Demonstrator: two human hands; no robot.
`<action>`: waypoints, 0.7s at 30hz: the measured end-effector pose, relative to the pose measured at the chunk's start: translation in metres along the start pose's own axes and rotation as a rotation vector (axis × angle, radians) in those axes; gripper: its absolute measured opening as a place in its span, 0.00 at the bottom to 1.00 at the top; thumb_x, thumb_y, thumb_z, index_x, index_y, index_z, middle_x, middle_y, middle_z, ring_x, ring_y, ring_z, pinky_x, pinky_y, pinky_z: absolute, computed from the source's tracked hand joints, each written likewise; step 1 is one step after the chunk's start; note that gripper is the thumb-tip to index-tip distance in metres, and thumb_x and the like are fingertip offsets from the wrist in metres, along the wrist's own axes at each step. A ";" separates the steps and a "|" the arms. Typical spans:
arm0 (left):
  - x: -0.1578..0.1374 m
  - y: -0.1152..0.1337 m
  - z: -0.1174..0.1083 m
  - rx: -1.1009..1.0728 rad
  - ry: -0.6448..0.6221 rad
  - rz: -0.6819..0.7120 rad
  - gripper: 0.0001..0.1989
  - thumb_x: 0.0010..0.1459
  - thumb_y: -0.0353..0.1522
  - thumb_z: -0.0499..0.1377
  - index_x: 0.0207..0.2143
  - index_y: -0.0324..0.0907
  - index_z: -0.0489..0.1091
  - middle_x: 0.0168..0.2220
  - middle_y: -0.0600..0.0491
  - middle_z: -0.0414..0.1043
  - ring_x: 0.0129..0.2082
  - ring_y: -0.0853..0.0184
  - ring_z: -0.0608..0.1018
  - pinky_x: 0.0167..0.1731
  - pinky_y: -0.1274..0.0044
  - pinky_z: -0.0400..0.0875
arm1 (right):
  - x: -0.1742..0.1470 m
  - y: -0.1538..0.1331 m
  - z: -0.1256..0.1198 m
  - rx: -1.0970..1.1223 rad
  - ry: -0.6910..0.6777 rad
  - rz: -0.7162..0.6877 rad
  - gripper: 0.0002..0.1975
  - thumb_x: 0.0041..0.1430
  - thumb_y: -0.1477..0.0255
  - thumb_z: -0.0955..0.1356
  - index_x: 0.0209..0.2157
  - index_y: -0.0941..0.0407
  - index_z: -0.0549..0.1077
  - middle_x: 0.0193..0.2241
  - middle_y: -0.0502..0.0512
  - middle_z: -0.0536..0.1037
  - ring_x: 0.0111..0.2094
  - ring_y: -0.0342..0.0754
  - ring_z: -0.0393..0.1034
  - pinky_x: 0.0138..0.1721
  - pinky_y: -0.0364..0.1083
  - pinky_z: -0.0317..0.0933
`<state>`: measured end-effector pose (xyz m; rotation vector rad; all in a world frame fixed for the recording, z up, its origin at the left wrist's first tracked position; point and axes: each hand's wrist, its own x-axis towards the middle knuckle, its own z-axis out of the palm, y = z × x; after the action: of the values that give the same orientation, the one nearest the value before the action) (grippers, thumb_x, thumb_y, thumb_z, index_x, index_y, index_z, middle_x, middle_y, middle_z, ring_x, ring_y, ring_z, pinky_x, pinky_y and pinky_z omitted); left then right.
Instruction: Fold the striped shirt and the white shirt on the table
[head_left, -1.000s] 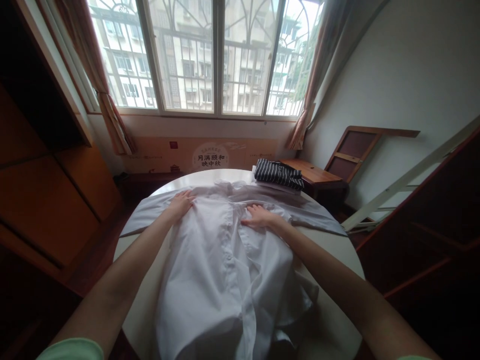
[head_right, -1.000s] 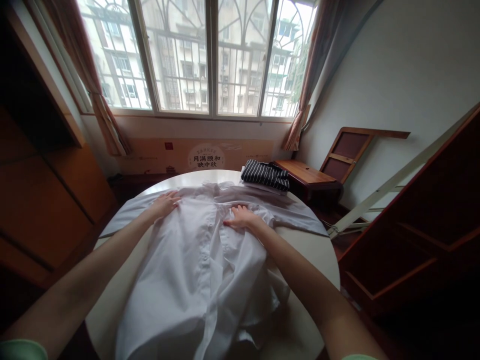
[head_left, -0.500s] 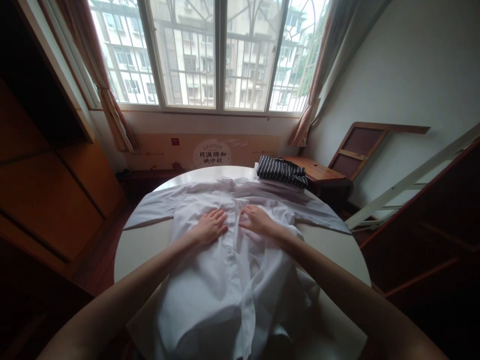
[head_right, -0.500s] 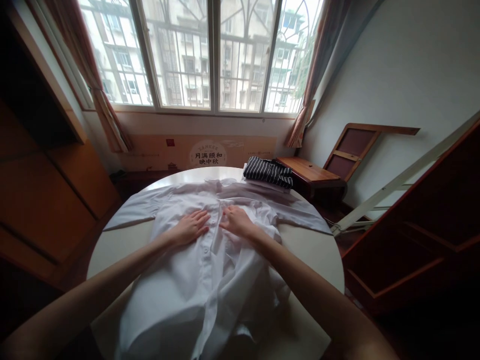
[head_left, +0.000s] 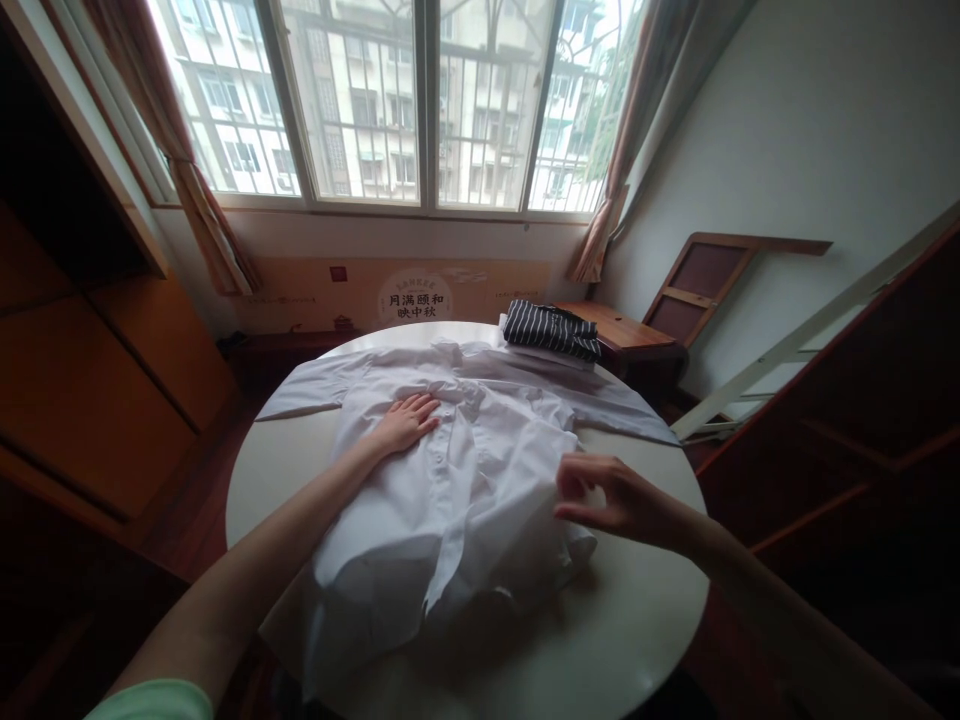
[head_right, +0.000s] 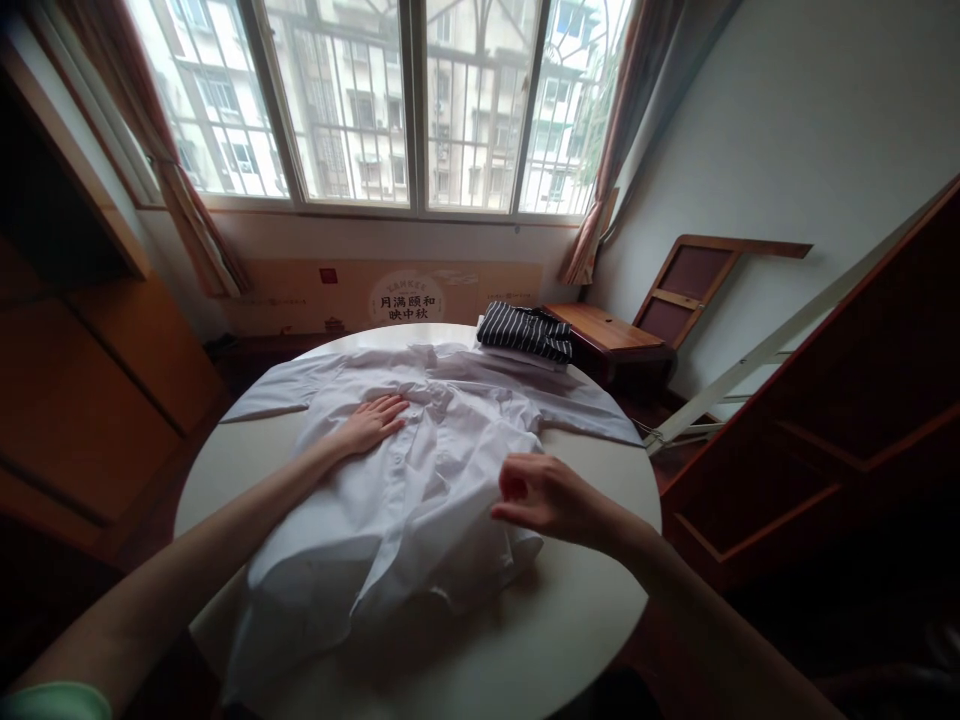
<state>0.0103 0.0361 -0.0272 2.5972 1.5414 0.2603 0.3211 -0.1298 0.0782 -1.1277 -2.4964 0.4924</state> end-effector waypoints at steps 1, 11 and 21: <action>0.001 -0.001 0.001 -0.001 0.010 -0.006 0.28 0.60 0.48 0.37 0.59 0.49 0.52 0.63 0.54 0.49 0.62 0.63 0.52 0.58 0.67 0.46 | -0.013 0.004 0.001 0.020 -0.060 0.008 0.12 0.49 0.63 0.69 0.28 0.57 0.67 0.27 0.51 0.70 0.28 0.43 0.63 0.30 0.42 0.58; 0.002 0.000 0.000 -0.015 0.000 -0.031 0.28 0.60 0.48 0.39 0.59 0.48 0.54 0.62 0.54 0.49 0.62 0.63 0.52 0.58 0.67 0.46 | -0.052 0.028 0.064 -0.031 0.245 0.032 0.06 0.54 0.78 0.62 0.33 0.56 0.69 0.33 0.55 0.69 0.33 0.44 0.67 0.34 0.43 0.62; 0.001 0.003 -0.003 -0.037 -0.027 -0.061 0.27 0.61 0.45 0.36 0.59 0.47 0.54 0.63 0.55 0.49 0.62 0.64 0.51 0.59 0.68 0.45 | -0.103 0.008 0.012 -0.047 0.103 0.285 0.06 0.42 0.79 0.62 0.21 0.55 0.59 0.17 0.45 0.63 0.19 0.39 0.57 0.21 0.39 0.52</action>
<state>0.0128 0.0359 -0.0232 2.5110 1.5877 0.2442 0.3849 -0.2057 0.0463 -1.4992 -2.2816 0.4396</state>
